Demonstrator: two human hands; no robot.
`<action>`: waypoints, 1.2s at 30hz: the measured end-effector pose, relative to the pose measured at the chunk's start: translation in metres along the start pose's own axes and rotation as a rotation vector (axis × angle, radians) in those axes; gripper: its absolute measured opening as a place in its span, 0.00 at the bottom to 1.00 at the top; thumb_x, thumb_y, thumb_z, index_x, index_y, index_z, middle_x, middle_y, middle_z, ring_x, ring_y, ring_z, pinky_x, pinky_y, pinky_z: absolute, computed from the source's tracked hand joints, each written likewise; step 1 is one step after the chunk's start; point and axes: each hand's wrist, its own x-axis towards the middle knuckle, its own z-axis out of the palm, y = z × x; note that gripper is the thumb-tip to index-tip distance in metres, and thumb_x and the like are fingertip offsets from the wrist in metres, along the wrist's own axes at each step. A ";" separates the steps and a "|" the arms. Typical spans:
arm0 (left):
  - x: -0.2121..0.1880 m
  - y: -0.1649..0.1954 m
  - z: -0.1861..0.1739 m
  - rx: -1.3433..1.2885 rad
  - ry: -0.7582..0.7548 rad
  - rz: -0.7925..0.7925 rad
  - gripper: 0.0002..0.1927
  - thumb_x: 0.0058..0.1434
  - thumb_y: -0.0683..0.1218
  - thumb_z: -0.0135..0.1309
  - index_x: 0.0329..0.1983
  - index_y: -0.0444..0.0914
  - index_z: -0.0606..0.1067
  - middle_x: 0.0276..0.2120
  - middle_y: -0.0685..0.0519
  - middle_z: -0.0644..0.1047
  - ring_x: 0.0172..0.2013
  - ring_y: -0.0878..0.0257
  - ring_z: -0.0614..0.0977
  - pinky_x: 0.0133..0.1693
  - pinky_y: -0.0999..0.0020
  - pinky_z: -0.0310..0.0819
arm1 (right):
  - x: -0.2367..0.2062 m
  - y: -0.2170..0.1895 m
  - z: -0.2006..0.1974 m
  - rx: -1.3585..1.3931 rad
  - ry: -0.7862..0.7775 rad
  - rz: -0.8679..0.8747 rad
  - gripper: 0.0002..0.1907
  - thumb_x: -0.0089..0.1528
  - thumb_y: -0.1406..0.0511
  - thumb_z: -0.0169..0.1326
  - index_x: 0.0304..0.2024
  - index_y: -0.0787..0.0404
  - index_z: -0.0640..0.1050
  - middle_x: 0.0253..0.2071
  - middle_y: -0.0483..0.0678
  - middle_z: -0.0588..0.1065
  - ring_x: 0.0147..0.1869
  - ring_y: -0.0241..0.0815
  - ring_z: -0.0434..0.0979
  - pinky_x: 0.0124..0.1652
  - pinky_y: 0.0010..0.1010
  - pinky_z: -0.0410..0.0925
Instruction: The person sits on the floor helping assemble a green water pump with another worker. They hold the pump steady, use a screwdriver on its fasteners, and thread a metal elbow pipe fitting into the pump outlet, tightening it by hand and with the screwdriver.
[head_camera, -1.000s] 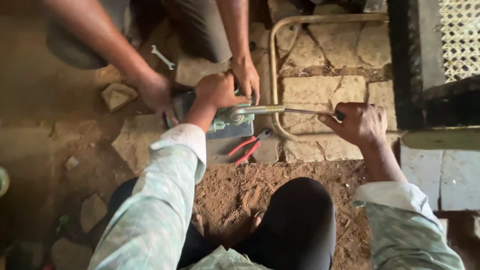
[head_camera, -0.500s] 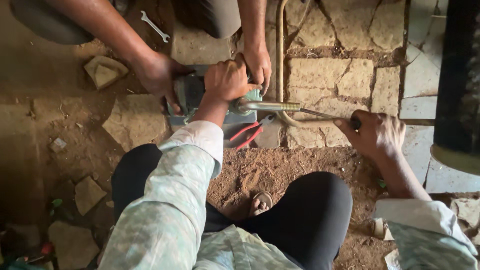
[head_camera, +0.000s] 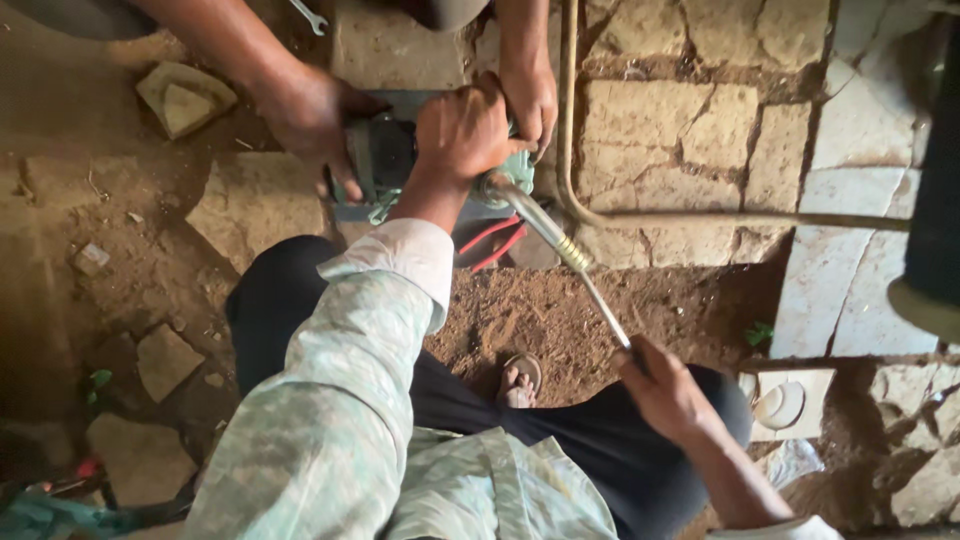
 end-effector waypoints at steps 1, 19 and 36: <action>0.000 0.000 0.002 0.005 0.016 0.018 0.41 0.40 0.71 0.74 0.38 0.34 0.73 0.26 0.45 0.82 0.24 0.51 0.85 0.26 0.56 0.81 | -0.007 -0.006 0.016 0.181 -0.064 0.120 0.17 0.68 0.54 0.49 0.45 0.61 0.77 0.25 0.47 0.70 0.28 0.39 0.68 0.27 0.37 0.65; 0.002 -0.032 0.000 0.161 -0.051 0.184 0.59 0.50 0.84 0.54 0.63 0.30 0.67 0.45 0.33 0.79 0.47 0.40 0.81 0.49 0.42 0.71 | -0.002 -0.059 0.114 0.969 -0.243 0.002 0.15 0.71 0.61 0.43 0.36 0.65 0.73 0.23 0.44 0.69 0.21 0.33 0.65 0.21 0.26 0.60; -0.095 -0.102 -0.024 0.202 0.195 0.174 0.47 0.48 0.70 0.66 0.60 0.35 0.67 0.51 0.39 0.73 0.49 0.46 0.77 0.57 0.49 0.66 | 0.015 -0.054 0.116 1.082 -0.184 -0.203 0.21 0.72 0.58 0.43 0.30 0.67 0.70 0.16 0.48 0.66 0.14 0.36 0.61 0.16 0.27 0.55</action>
